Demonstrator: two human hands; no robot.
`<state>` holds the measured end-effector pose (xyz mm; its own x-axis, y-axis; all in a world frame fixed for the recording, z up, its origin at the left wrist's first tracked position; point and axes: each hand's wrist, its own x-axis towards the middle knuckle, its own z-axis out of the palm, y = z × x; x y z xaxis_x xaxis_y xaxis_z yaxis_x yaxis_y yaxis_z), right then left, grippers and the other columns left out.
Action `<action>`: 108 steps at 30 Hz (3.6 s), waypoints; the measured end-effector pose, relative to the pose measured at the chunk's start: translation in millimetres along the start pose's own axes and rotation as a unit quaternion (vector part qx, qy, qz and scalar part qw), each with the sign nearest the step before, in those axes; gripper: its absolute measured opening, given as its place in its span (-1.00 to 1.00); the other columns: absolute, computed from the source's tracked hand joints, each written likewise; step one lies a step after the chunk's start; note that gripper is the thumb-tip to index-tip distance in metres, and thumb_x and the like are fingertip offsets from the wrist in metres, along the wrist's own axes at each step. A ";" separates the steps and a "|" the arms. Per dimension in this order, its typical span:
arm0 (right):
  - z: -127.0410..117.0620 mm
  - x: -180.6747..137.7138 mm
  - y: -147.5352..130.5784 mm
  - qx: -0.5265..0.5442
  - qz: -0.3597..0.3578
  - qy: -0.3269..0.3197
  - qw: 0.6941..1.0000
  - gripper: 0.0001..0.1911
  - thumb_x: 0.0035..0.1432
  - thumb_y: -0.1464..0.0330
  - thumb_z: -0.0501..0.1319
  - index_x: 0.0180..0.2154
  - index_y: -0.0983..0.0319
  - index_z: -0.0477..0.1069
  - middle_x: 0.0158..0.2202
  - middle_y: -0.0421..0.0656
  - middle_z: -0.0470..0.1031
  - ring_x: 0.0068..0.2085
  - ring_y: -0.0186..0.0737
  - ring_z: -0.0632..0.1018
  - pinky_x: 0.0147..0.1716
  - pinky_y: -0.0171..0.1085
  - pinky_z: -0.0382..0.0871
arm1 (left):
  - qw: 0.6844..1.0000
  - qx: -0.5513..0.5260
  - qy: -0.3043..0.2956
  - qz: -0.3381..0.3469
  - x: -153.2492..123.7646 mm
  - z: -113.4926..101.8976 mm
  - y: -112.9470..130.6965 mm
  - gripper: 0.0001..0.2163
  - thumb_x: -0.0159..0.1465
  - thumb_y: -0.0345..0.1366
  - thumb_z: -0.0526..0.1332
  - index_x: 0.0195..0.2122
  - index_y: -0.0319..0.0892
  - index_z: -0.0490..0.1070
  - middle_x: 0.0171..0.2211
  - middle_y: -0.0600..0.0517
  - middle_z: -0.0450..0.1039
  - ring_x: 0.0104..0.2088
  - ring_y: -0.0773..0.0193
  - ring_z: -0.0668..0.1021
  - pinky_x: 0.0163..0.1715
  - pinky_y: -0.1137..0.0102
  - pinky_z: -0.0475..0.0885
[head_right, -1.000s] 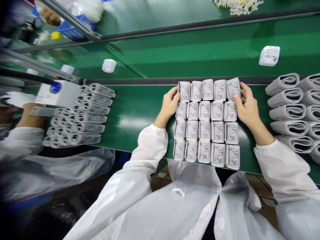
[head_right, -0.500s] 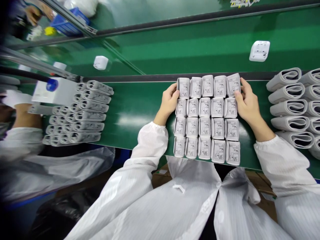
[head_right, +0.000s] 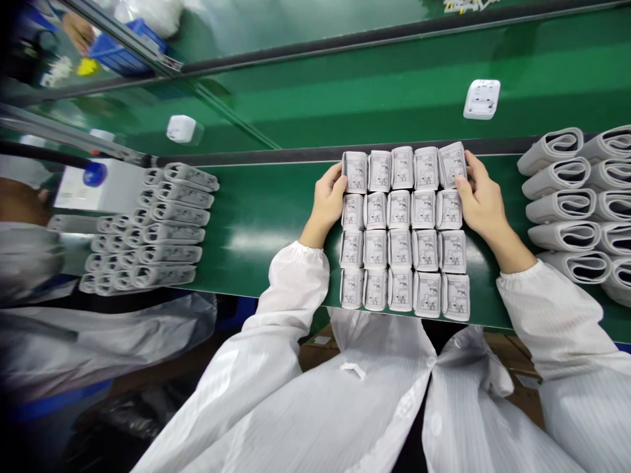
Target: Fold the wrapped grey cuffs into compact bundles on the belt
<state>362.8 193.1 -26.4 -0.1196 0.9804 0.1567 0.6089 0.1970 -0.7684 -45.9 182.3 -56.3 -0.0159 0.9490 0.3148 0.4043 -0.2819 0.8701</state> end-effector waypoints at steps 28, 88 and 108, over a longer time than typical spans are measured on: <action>2.7 0.4 3.2 -0.001 -0.013 -0.003 1.000 -0.12 0.52 -0.28 0.18 0.60 0.05 0.39 0.29 0.04 0.77 0.15 0.29 0.82 0.31 0.30 0.69 | 0.999 -0.033 0.016 -0.013 -2.7 6.6 -3.3 -0.20 0.48 0.45 0.29 0.44 -0.10 0.56 0.40 -0.30 0.66 0.39 -0.15 0.72 0.48 -0.03 0.62; 3.8 -2.1 -3.1 0.048 -0.014 -0.023 0.998 0.07 0.38 -0.48 0.16 0.65 -0.09 0.18 0.56 0.09 0.55 0.09 0.29 0.83 0.07 0.34 0.80 | 1.000 -0.028 0.000 0.008 -3.7 9.9 -5.5 -0.23 0.50 0.39 0.34 0.58 0.15 0.30 0.13 -0.10 0.66 0.18 -0.10 0.74 0.38 -0.15 0.63; 2.6 -1.5 1.8 0.041 -0.016 -0.027 0.999 0.06 0.38 -0.50 0.13 0.63 -0.08 0.23 0.45 0.11 0.65 0.11 0.37 0.83 0.18 0.41 0.75 | 0.999 -0.036 0.038 -0.001 -2.0 3.3 -9.5 -0.27 0.60 0.41 0.13 0.55 0.01 0.47 0.49 -0.17 0.58 0.62 -0.16 0.51 0.69 -0.06 0.37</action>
<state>362.0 191.9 -29.7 -0.1803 0.9722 0.1497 0.5382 0.2249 -0.8123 -46.7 183.5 -66.5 -0.0869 0.9366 0.3393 0.3373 -0.2928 0.8947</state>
